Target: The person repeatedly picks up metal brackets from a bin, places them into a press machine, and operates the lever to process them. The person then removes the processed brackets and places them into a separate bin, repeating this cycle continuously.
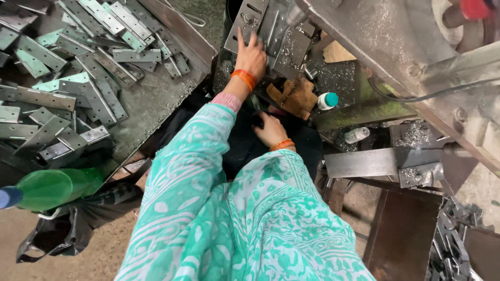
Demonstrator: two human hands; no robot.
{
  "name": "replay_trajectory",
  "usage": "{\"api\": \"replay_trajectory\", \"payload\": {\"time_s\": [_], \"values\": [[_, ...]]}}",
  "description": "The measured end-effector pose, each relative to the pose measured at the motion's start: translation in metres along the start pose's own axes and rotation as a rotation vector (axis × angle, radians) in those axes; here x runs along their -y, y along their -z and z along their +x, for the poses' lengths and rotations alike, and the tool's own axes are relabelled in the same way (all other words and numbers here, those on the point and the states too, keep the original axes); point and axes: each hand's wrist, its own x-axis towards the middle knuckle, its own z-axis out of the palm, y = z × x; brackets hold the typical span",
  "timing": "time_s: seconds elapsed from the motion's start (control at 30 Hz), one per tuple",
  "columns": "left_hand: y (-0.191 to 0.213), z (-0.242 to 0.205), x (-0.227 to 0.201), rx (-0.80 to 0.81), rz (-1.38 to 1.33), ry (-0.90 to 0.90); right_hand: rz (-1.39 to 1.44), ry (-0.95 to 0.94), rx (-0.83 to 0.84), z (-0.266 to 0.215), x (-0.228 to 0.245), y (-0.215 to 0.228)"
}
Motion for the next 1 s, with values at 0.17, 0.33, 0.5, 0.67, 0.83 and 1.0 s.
{"api": "replay_trajectory", "payload": {"time_s": [0.17,0.33,0.5,0.67,0.83,1.0], "values": [[0.0,-0.09,0.005,-0.189,-0.107,-0.071,-0.025,-0.013,-0.011,-0.002,0.021,0.009],[-0.007,-0.103,0.007,-0.427,-0.082,-0.087,-0.036,-0.11,0.02,-0.01,0.029,0.011],[0.032,-0.099,0.011,-0.438,-0.187,-0.142,0.071,0.046,-0.1,-0.003,0.01,0.012],[0.062,-0.113,0.004,-0.552,-0.531,0.026,0.198,-0.081,-0.257,0.031,-0.033,0.016],[0.039,-0.088,0.006,-0.421,-1.39,0.418,1.079,-0.052,-0.363,0.075,-0.06,0.041],[0.02,-0.035,0.018,-0.123,-2.08,0.249,1.195,0.02,-0.618,0.076,-0.051,0.071]]}}
